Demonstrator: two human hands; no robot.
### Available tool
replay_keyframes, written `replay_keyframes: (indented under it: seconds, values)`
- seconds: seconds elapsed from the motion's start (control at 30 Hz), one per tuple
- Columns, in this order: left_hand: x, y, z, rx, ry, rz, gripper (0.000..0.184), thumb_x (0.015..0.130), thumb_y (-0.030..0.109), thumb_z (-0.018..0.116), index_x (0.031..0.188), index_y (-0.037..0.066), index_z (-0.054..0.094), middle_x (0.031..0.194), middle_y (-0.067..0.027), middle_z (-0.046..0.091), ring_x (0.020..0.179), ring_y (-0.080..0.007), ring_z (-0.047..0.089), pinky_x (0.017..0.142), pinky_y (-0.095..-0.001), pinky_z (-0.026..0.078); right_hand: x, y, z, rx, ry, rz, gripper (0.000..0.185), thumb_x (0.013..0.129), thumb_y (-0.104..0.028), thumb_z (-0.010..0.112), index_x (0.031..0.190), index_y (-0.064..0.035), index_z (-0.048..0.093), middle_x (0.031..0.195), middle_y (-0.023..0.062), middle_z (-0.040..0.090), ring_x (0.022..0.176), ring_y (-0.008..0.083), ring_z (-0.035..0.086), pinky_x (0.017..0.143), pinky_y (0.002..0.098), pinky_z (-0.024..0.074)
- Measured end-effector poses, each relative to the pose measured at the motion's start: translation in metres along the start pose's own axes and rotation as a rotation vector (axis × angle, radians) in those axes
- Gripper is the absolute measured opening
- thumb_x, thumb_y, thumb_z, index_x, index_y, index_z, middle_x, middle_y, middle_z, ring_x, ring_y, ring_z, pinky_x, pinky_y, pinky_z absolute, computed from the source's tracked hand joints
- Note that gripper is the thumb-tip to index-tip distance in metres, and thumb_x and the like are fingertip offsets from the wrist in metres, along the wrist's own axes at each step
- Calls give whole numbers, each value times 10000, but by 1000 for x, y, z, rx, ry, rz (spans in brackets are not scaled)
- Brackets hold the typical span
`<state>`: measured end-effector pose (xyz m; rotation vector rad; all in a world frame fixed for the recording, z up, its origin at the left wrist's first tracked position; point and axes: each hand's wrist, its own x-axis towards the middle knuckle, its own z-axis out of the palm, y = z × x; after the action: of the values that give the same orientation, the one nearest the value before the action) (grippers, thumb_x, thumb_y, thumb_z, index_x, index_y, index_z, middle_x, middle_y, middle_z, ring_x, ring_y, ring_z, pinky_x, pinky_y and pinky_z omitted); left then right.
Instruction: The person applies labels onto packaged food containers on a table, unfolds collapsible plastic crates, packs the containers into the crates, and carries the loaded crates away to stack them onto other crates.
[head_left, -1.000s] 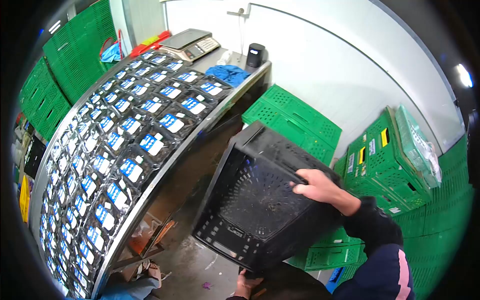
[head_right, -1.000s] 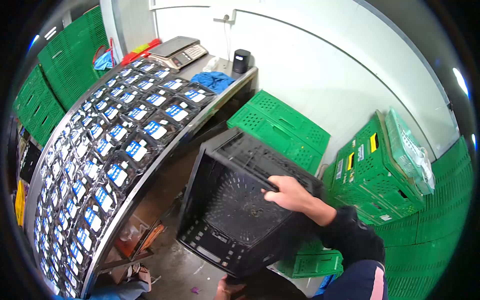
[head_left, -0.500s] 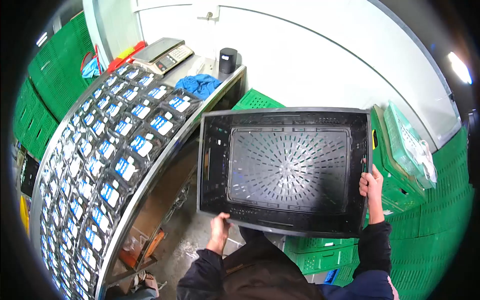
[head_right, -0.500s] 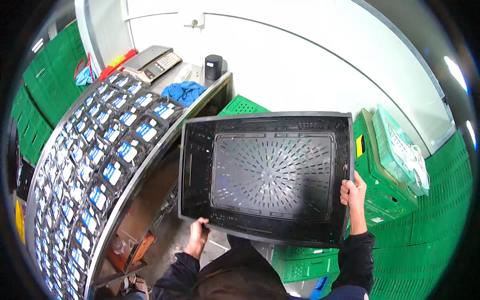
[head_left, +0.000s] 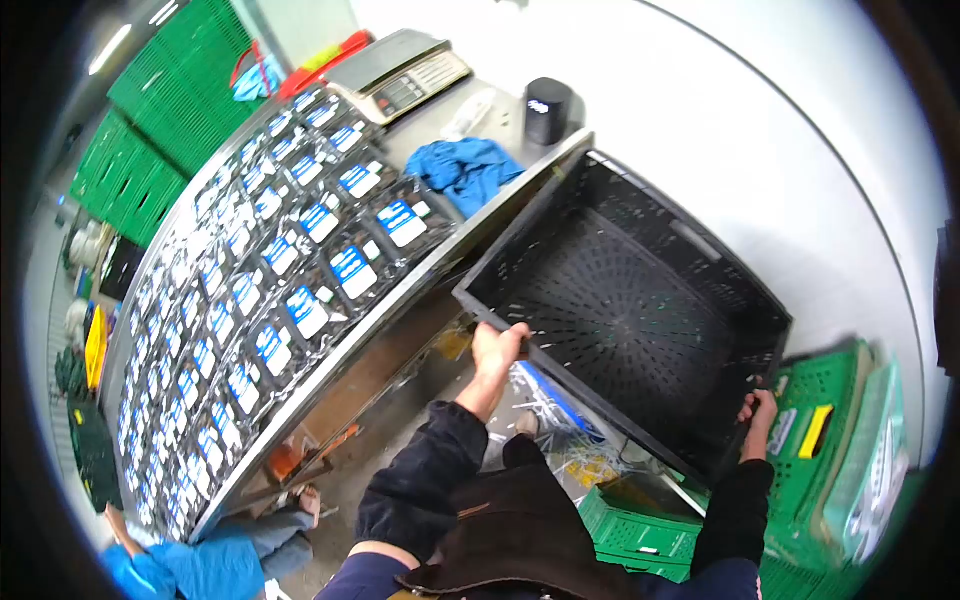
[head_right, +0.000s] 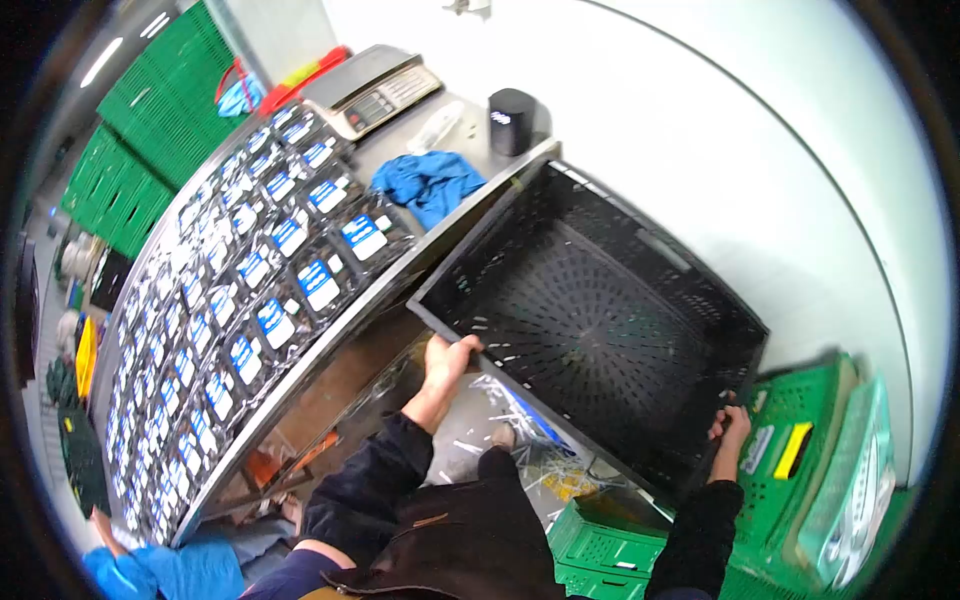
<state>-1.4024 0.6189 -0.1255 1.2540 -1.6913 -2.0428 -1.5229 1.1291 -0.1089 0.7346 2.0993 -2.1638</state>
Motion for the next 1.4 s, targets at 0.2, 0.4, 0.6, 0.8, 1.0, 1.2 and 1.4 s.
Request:
replay_keyframes:
  seconds: [0.2,0.4,0.6,0.8,1.0,1.2,1.4]
  values:
    - [-2,2,-29,-112,-240,-146,546,828,410,717,1075,-29,506,936,-117,617,699,-180,637,573,-304,527,55,-17,-18,-746,-57,-68,297,898,-224,551,1095,-2,576,690,111,595,523,213,574,500,333,459]
    - [-37,0,-172,369,128,357,305,836,183,700,1070,22,589,917,-98,641,790,-205,641,682,-320,526,-51,-93,150,-1187,-14,-1001,340,882,-127,602,1194,2,553,1079,149,623,993,271,615,877,355,482]
    - [-44,41,-295,1253,553,654,479,720,21,644,1187,101,568,1068,-121,551,1002,-322,520,860,-432,432,-208,-75,417,-835,-926,-1344,229,841,-103,631,1070,-97,637,1063,96,630,934,270,632,831,368,520]
    - [-15,35,-336,1633,288,532,460,811,113,575,1269,151,543,953,-92,507,930,-269,515,791,-398,437,-216,9,596,-885,-1280,-1753,275,793,-81,557,1068,-95,559,960,66,552,907,243,579,749,360,482]
    - [6,24,-364,1581,203,620,448,764,173,626,1203,119,559,910,-79,500,869,-250,533,719,-380,466,-206,49,638,-1171,-1368,-2039,170,806,-166,555,972,-134,537,879,49,537,873,210,569,671,349,470]
    - [28,30,-381,1317,93,889,241,717,83,642,956,82,611,769,-60,473,683,-229,538,548,-360,455,-199,41,651,-937,-1446,-2133,78,801,-171,542,871,-135,545,787,30,540,772,191,596,619,325,486]
    - [17,112,-378,996,272,786,199,655,-74,652,791,72,659,662,-61,545,563,-201,546,508,-311,428,-223,-37,670,-622,-1488,-1609,132,766,-171,654,882,-136,601,749,45,521,727,241,587,605,381,475]
